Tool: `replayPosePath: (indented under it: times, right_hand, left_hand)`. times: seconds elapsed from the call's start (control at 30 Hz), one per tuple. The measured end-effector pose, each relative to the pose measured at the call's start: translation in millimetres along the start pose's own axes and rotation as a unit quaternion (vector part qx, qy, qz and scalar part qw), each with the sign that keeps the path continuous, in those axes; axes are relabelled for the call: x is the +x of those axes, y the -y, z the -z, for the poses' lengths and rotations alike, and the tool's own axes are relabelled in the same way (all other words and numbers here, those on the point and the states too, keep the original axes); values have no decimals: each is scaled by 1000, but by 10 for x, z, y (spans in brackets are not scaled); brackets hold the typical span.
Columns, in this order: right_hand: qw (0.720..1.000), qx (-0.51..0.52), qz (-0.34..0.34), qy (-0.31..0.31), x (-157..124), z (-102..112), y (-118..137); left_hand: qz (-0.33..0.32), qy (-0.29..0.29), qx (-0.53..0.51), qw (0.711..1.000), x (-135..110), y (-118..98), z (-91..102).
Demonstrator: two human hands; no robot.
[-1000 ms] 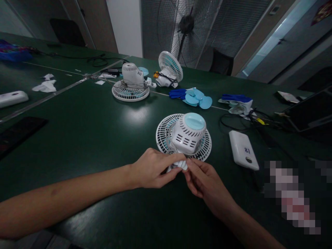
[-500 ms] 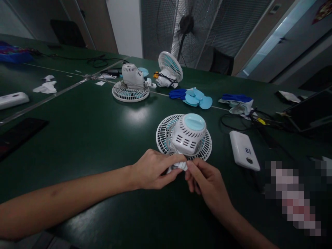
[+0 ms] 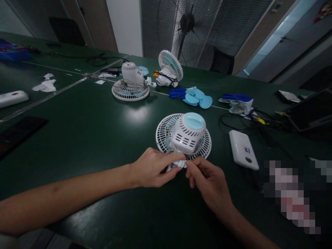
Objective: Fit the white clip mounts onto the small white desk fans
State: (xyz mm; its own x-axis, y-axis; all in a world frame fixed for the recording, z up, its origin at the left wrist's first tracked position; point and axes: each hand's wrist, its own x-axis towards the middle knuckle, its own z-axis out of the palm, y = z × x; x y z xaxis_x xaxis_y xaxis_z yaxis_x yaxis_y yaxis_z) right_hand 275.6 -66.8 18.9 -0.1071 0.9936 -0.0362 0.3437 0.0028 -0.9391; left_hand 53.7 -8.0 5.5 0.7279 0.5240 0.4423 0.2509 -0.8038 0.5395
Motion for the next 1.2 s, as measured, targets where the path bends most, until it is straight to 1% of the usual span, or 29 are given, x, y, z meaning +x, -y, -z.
replayPosePath:
  times: [0.07, 0.1, 0.13, 0.17, 0.2, 0.23, 0.3, 0.33, 0.4, 0.47, 0.5, 0.57, 0.6, 0.63, 0.67, 0.7, 0.73, 0.77, 0.8, 0.83, 0.87, 0.9, 0.93, 0.97, 1.03, 1.07, 1.13, 1.17, 1.2]
  right_hand:
    - [982, 121, -134, 62, 17, -46, 68]
    - [972, 148, -166, 78, 18, -58, 83]
    - [974, 142, -161, 70, 14, -59, 82]
    - [986, 104, -122, 43, 6, -50, 65]
    - [998, 40, -54, 8, -6, -33, 35]
    - [998, -38, 30, -31, -19, -10, -5]
    - [966, -176, 176, -67, -46, 39, -89]
    - [948, -221, 221, -66, -56, 59, -122]
    - [932, -257, 248, -58, -63, 79, -145]
    - [951, -226, 204, -52, -47, 67, -104]
    - [970, -185, 152, -40, -33, 53, -67]
    - [998, -62, 3, 18, 1, 17, 16]
    - [996, 5, -71, 57, 15, 0, 50]
    - [985, 59, -130, 92, 23, -14, 72]
    - [977, 89, -161, 112, 25, -24, 81]
    - [977, 87, -161, 107, 20, -28, 76]
    - [987, 54, -128, 80, 7, -28, 58]
    - [997, -6, -67, 41, -10, -23, 31]
    - [997, -80, 10, -2, -29, -14, -3]
    - [983, -154, 93, -35, -47, -2, -37]
    - [961, -215, 166, -54, -63, 10, -69]
    - [941, -256, 215, -60, -73, 21, -95]
    - [927, -278, 244, -59, -78, 30, -110]
    - [923, -284, 254, -56, -77, 35, -115]
    - [937, -259, 232, -46, -64, 30, -90]
    - [952, -230, 198, -38, -54, 21, -65]
    - [988, -132, 76, 1, -31, -8, -1]
    - [998, -63, -3, 30, -20, -24, 30]
    - [995, 12, -79, 62, -11, -38, 56]
  left_hand:
    - [-1, 1, 0, 1000, 3, -5, 7]
    - [0, 2, -1, 1000, 5, -8, 12]
    - [1, 4, -3, 1000, 7, -12, 17]
    - [3, 6, -4, 1000, 10, -16, 21]
    - [5, 7, -6, 1000, 12, -18, 25]
    - [7, 6, -8, 1000, 13, -20, 27]
    - [8, 3, -10, 1000, 14, -20, 28]
    - [7, 3, -11, 1000, 14, -18, 26]
    - [6, 2, -12, 1000, 13, -13, 22]
    - [4, 1, -9, 1000, 12, -9, 19]
    - [5, 3, -7, 1000, 10, -7, 18]
    - [5, 5, -6, 1000, 7, -6, 17]
    - [5, 6, -6, 1000, 5, -7, 16]
    - [4, 5, -6, 1000, 2, -7, 15]
    - [3, 3, -5, 1000, 0, -8, 14]
    - [2, 1, -5, 1000, -2, -9, 13]
    - [2, 1, -5, 1000, -3, -9, 12]
    - [3, 2, -6, 1000, -4, -9, 12]
    - [4, 1, -8, 1000, -4, -8, 11]
    - [4, 1, -9, 1000, -3, -6, 11]
    - [3, -1, -10, 1000, -2, -4, 10]
    - [1, -3, -11, 1000, -1, 0, 10]
    - [0, -5, -10, 1000, 0, 3, 8]
    - [-1, -5, -10, 1000, 1, 7, 7]
    - [0, -2, -10, 1000, 1, 13, 4]
    - [0, 0, -9, 1000, 0, 14, 2]
    - [-1, 3, -9, 1000, -1, 14, 2]
    - [-2, 4, -10, 1000, -2, 12, 3]
    - [-2, 4, -12, 1000, -2, 10, 5]
